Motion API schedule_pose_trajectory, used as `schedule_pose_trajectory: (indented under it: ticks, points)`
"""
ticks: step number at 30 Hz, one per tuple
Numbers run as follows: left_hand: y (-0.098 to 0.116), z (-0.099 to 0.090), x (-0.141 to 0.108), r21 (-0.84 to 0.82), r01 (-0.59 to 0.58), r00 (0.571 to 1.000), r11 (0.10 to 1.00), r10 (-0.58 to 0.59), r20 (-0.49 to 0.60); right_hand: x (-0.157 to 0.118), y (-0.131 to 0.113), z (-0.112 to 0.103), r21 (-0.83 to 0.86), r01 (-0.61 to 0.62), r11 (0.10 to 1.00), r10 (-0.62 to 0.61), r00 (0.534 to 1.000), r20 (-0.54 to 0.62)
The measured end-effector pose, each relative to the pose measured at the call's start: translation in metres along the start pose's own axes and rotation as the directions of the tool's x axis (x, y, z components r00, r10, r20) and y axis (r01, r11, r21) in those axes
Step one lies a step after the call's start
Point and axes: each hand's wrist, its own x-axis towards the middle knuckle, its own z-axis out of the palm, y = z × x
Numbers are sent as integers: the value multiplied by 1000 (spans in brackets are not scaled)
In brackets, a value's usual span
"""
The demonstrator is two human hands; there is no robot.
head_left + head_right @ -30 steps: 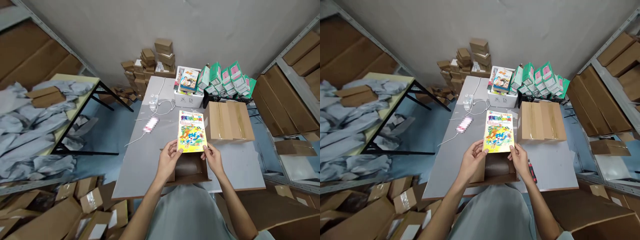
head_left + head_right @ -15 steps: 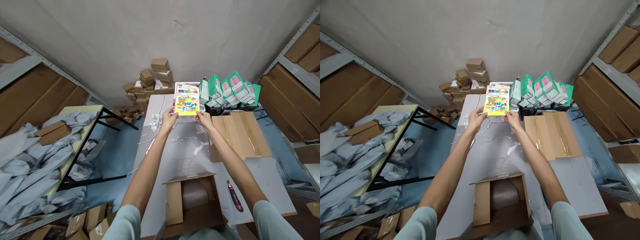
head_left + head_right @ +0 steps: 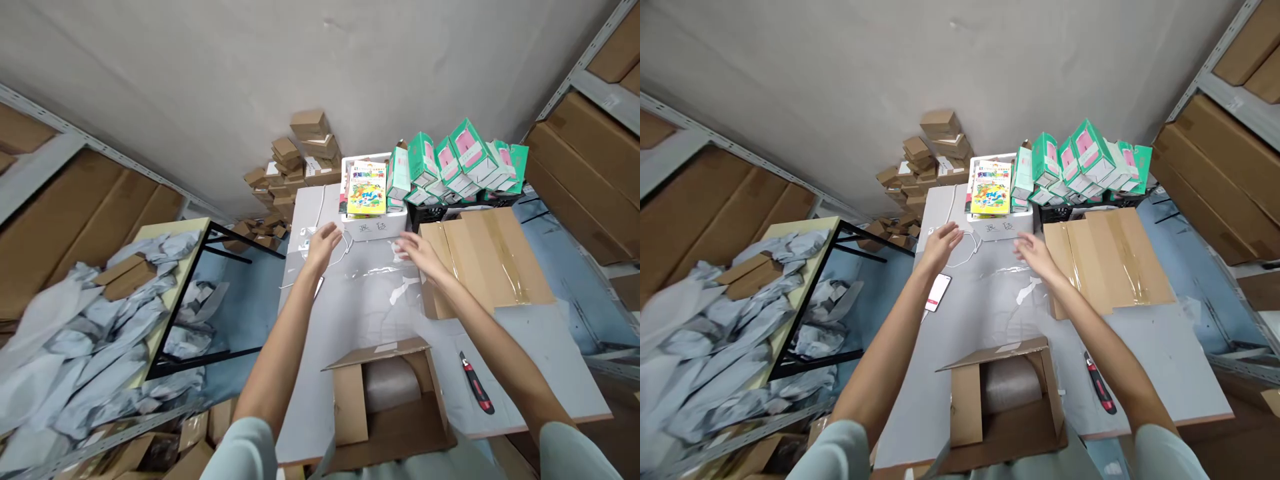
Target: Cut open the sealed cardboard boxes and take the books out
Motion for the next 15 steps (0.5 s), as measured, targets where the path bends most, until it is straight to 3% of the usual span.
schedule_pose_trajectory:
  ticks: [2, 4, 6, 8, 10, 12, 15]
  points:
    - [-15, -36, -50, 22, 180, 983, 983, -179, -44, -67, 34, -46, -89, 111, 990, -102, 989, 109]
    - [-28, -76, -116, 59, 336, 937, 940, -327, -122, -134, 74, -94, -164, 63, 985, -58, 998, 35]
    - [-38, -108, -192, 126, 550, 829, 826, -520, -206, -193, 117, -136, -207, -78, 975, 57, 993, -105]
    - [-43, -126, -271, 156, 700, 713, 697, -667, -216, -240, 157, -166, -232, -225, 946, 187, 967, -175]
    - [-45, -127, -344, 139, 794, 608, 592, -769, -198, -275, 191, -183, -228, -341, 912, 304, 935, -182]
    - [-45, -113, -401, 82, 841, 540, 535, -823, -176, -297, 216, -187, -215, -415, 884, 395, 909, -131]
    - [-41, -81, -454, -15, 849, 522, 528, -843, -127, -305, 233, -183, -265, -451, 852, 460, 887, -29]
